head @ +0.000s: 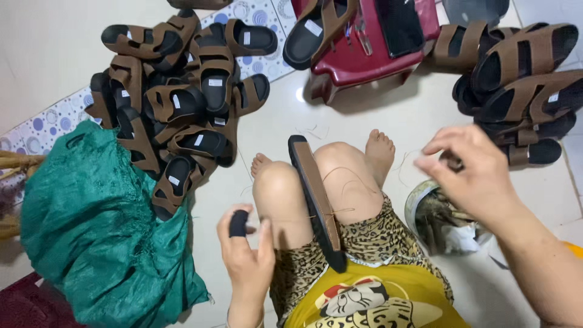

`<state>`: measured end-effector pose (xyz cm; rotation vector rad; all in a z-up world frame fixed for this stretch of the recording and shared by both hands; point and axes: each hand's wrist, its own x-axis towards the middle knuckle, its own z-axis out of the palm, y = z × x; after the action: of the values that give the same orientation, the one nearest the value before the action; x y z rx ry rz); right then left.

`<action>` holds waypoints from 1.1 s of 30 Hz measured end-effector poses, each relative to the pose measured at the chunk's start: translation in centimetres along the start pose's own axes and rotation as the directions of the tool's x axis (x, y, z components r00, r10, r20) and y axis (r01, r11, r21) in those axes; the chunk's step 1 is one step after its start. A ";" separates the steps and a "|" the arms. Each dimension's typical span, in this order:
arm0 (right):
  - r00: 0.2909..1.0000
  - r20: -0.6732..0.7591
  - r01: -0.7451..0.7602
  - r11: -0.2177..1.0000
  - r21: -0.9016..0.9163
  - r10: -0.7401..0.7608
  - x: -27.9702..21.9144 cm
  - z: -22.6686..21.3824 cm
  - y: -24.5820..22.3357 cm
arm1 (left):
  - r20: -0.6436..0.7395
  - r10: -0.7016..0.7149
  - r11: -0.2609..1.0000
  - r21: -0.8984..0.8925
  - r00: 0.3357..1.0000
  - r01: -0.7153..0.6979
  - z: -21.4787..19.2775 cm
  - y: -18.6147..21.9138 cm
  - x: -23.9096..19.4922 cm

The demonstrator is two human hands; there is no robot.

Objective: The person sits on the floor and sews a brown sandal using a needle and thread. They repeatedly pull the thread through the sole and upper of the sandal to attach or repair it.

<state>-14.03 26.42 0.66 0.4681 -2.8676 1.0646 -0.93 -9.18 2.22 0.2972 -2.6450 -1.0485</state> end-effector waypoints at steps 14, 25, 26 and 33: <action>0.851 0.475 -0.273 0.582 0.766 -0.225 2.0 8.4 -6.6 | 0.418 0.441 0.692 0.406 0.794 -0.598 7.4 5.8 -2.3; 0.754 0.592 -0.200 0.759 0.619 -0.284 -0.9 10.0 -9.0 | 0.457 -0.162 0.524 -0.711 0.874 0.469 0.7 2.7 -2.3; 0.874 0.370 0.068 0.833 0.549 -0.316 -0.9 10.6 -8.6 | 0.301 -0.212 0.414 -0.834 0.930 0.365 1.5 3.0 -1.3; 0.989 -0.102 -0.114 0.991 -0.075 0.106 5.1 8.1 12.8 | 0.582 -0.563 0.759 0.084 0.587 0.646 3.0 -1.1 -2.4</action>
<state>-22.24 29.07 -12.80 0.2482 -2.8655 0.9531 0.42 -7.34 -1.07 1.0866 -3.0416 -1.7729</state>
